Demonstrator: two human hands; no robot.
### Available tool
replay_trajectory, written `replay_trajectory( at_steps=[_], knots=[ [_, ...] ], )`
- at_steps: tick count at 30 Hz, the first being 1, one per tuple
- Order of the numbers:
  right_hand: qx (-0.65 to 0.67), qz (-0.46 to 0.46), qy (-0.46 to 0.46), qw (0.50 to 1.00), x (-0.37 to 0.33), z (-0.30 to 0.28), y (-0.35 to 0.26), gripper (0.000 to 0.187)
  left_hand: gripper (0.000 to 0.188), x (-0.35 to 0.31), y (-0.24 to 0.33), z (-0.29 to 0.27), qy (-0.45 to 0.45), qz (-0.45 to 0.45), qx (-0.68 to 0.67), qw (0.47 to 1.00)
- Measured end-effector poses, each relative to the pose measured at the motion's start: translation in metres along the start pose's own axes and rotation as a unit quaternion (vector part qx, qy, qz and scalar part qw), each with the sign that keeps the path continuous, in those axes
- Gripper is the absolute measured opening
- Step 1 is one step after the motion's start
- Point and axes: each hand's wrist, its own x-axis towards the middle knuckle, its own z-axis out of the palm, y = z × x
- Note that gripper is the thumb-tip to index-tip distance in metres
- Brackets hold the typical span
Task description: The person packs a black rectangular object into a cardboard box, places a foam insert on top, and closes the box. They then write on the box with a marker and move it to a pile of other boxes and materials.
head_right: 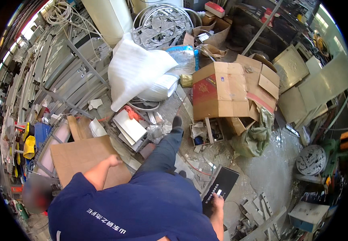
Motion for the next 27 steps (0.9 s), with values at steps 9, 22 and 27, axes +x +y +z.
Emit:
replay_trajectory(
  at_steps=[9,22,27],
  knots=[
    [-0.21,0.061,-0.001,0.976,0.103,0.09,-0.108,0.026,0.098,0.254,0.234,-0.332,0.23,0.07,0.028,0.97],
    [-0.434,0.038,-0.045,0.899,0.09,0.247,-0.391,0.024,0.137,0.618,0.464,-0.66,0.195,0.062,0.443,0.873],
    [-0.465,0.031,-0.06,0.883,0.096,0.279,-0.458,0.023,0.09,0.76,0.41,-0.687,0.186,0.02,0.564,0.804]
  ],
)
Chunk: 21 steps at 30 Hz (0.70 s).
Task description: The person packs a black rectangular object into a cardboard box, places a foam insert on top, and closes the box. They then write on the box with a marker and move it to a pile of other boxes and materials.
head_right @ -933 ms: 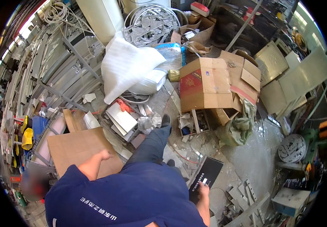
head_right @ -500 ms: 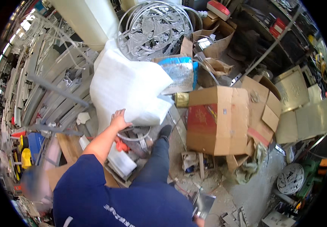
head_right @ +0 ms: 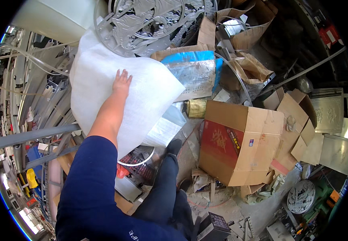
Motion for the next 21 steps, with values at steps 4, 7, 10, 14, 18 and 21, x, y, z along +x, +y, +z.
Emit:
replay_trajectory(
  at_steps=[4,7,10,14,18,21],
  knots=[
    [-0.013,-0.002,0.009,1.0,-0.018,-0.009,-0.014,0.023,0.041,0.027,0.014,0.003,-0.049,0.105,-0.127,0.985],
    [-0.022,-0.038,0.022,0.999,-0.022,-0.013,-0.008,0.024,0.025,0.006,0.018,0.004,0.031,-0.088,-0.366,0.926],
    [-0.042,-0.031,-0.043,0.998,0.001,-0.03,0.007,0.031,0.027,-0.036,0.003,0.025,0.024,-0.049,-0.364,0.93],
    [0.004,0.029,-0.037,0.999,0.03,-0.029,0.012,0.029,0.034,-0.133,-0.004,0.049,-0.19,0.005,-0.364,0.912],
    [0.071,0.062,-0.009,0.996,0.035,-0.038,-0.008,0.037,0.037,-0.285,-0.001,0.094,-0.276,-0.007,-0.405,0.872],
    [0.206,0.02,0.023,0.978,0.053,-0.027,0.024,0.025,0.038,-0.434,0.001,0.162,-0.368,0.034,-0.376,0.85]
  ],
)
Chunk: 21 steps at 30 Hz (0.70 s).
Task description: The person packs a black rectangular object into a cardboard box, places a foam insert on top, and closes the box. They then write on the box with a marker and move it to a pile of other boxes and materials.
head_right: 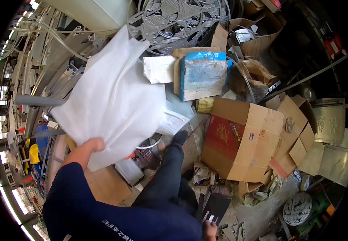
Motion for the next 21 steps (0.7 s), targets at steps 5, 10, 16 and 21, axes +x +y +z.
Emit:
replay_trajectory(
  at_steps=[5,10,16,21],
  knots=[
    [0.102,0.014,-0.042,0.994,0.0,-0.005,-0.001,0.026,0.037,-0.141,-0.136,0.179,-0.124,-0.168,0.031,0.977],
    [0.088,0.026,-0.053,0.994,0.004,-0.014,0.001,0.045,0.036,-0.295,-0.191,0.31,-0.176,-0.266,-0.02,0.947],
    [-0.045,-0.004,-0.062,0.997,0.001,-0.023,-0.002,0.033,0.035,-0.375,-0.175,0.45,-0.192,-0.257,-0.111,0.941],
    [-0.083,-0.099,-0.086,0.988,0.029,-0.02,0.07,0.034,0.034,-0.369,-0.135,0.445,-0.121,-0.033,-0.154,0.98]
  ],
)
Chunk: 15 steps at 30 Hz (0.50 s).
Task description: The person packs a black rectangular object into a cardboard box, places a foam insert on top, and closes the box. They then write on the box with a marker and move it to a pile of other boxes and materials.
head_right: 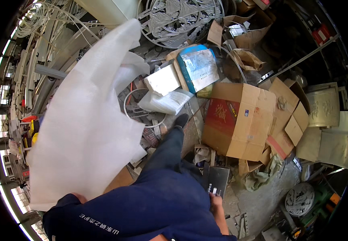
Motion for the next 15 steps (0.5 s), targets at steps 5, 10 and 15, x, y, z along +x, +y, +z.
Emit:
replay_trajectory(
  at_steps=[5,10,15],
  knots=[
    [-0.042,0.037,-0.002,0.998,-0.019,-0.004,-0.061,0.045,0.05,0.086,0.22,-0.036,0.065,0.026,0.192,0.979],
    [-0.021,0.051,0.002,0.998,-0.01,0.009,-0.077,0.045,0.051,0.14,0.381,-0.19,0.305,0.325,-0.149,0.883],
    [-0.115,-0.057,0.022,0.991,0.012,0.032,-0.021,0.038,0.087,0.254,0.481,-0.328,0.33,0.298,-0.11,0.889]
  ],
)
